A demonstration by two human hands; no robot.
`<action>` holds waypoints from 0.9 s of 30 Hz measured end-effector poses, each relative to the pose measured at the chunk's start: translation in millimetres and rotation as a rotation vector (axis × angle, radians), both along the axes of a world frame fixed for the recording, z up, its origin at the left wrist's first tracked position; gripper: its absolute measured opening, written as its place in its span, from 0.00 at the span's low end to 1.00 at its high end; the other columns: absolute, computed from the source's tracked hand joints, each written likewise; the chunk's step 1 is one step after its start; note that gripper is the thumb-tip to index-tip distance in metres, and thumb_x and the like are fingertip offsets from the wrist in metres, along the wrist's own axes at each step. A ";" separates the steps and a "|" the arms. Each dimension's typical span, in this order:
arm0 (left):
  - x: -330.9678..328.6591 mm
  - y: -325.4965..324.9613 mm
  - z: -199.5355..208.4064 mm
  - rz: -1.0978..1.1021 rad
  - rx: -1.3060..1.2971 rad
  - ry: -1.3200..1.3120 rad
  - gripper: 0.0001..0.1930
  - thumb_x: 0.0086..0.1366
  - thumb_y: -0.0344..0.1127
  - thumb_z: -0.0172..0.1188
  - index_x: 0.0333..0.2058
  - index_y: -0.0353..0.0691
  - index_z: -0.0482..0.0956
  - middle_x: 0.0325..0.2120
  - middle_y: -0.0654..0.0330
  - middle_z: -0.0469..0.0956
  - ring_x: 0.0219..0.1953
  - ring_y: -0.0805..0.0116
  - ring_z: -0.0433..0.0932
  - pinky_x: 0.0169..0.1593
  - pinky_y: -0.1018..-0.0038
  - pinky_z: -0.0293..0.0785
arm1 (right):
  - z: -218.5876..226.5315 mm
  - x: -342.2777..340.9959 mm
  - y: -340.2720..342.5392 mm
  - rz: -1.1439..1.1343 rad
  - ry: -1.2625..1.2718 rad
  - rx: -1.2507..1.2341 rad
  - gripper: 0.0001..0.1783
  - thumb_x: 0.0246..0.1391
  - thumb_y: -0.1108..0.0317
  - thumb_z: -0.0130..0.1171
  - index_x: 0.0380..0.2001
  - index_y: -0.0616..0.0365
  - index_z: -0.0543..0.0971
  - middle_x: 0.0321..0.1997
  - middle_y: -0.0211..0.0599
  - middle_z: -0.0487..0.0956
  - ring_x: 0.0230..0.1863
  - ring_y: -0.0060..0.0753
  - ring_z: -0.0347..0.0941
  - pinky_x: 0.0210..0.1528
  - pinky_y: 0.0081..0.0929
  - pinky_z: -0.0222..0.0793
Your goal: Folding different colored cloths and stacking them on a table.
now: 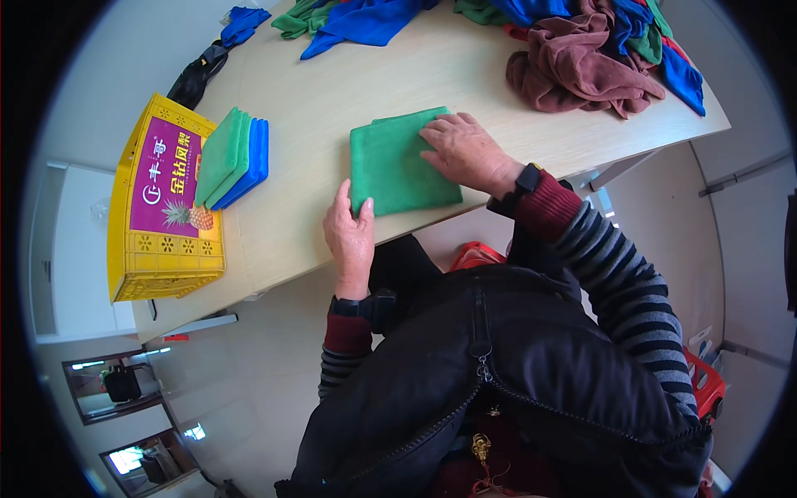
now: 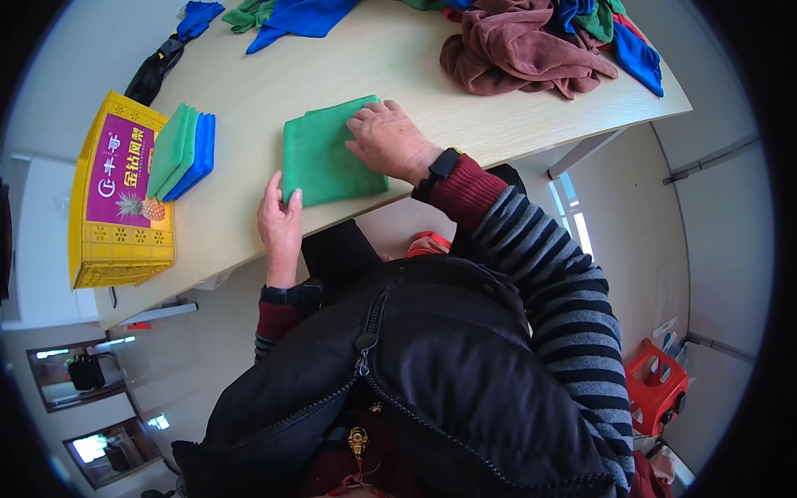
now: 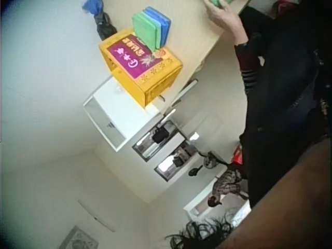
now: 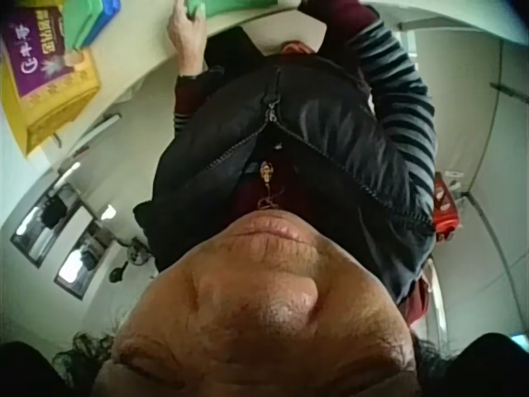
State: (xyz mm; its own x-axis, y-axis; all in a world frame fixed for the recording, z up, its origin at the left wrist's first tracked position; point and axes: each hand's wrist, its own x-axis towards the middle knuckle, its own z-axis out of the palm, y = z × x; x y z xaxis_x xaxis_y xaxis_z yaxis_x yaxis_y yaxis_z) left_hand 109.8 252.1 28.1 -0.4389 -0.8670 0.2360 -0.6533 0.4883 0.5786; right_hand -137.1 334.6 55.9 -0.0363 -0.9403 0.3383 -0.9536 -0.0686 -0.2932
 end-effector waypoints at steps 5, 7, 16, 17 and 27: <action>-6.8 -9.2 7.5 -0.098 -0.337 -0.039 0.24 0.69 0.35 0.58 0.60 0.33 0.70 0.52 0.46 0.76 0.54 0.50 0.75 0.58 0.59 0.70 | -0.9 44.5 -9.5 -0.082 0.106 -0.023 0.32 0.62 0.52 0.54 0.63 0.63 0.70 0.66 0.50 0.69 0.71 0.52 0.59 0.73 0.49 0.52; -25.0 -12.5 12.6 -0.171 -0.348 -0.033 0.23 0.70 0.37 0.57 0.60 0.34 0.70 0.55 0.46 0.74 0.57 0.49 0.72 0.61 0.58 0.67 | -14.9 48.5 -12.1 -0.085 0.134 -0.105 0.34 0.63 0.50 0.53 0.64 0.63 0.68 0.68 0.51 0.67 0.73 0.53 0.57 0.73 0.51 0.51; -69.5 -44.9 -7.6 -0.469 -0.301 -0.201 0.31 0.74 0.54 0.44 0.66 0.37 0.65 0.68 0.46 0.60 0.71 0.48 0.57 0.72 0.55 0.50 | -42.6 43.1 -17.7 -0.186 0.020 -0.042 0.38 0.63 0.47 0.49 0.67 0.63 0.64 0.73 0.54 0.60 0.76 0.56 0.50 0.75 0.52 0.45; -70.1 -45.3 -8.6 -0.478 -0.281 -0.201 0.33 0.75 0.56 0.43 0.67 0.37 0.63 0.69 0.47 0.59 0.72 0.48 0.55 0.73 0.55 0.49 | -43.2 43.9 -16.8 -0.192 0.004 -0.041 0.38 0.63 0.46 0.49 0.67 0.63 0.64 0.73 0.54 0.60 0.76 0.56 0.50 0.76 0.52 0.44; -69.6 -51.8 -11.0 -0.454 -0.262 -0.269 0.33 0.76 0.57 0.38 0.70 0.41 0.58 0.72 0.51 0.53 0.75 0.52 0.48 0.74 0.59 0.45 | -41.6 38.3 -11.7 -0.213 -0.077 -0.053 0.40 0.63 0.45 0.50 0.68 0.63 0.62 0.75 0.55 0.57 0.77 0.56 0.47 0.76 0.53 0.43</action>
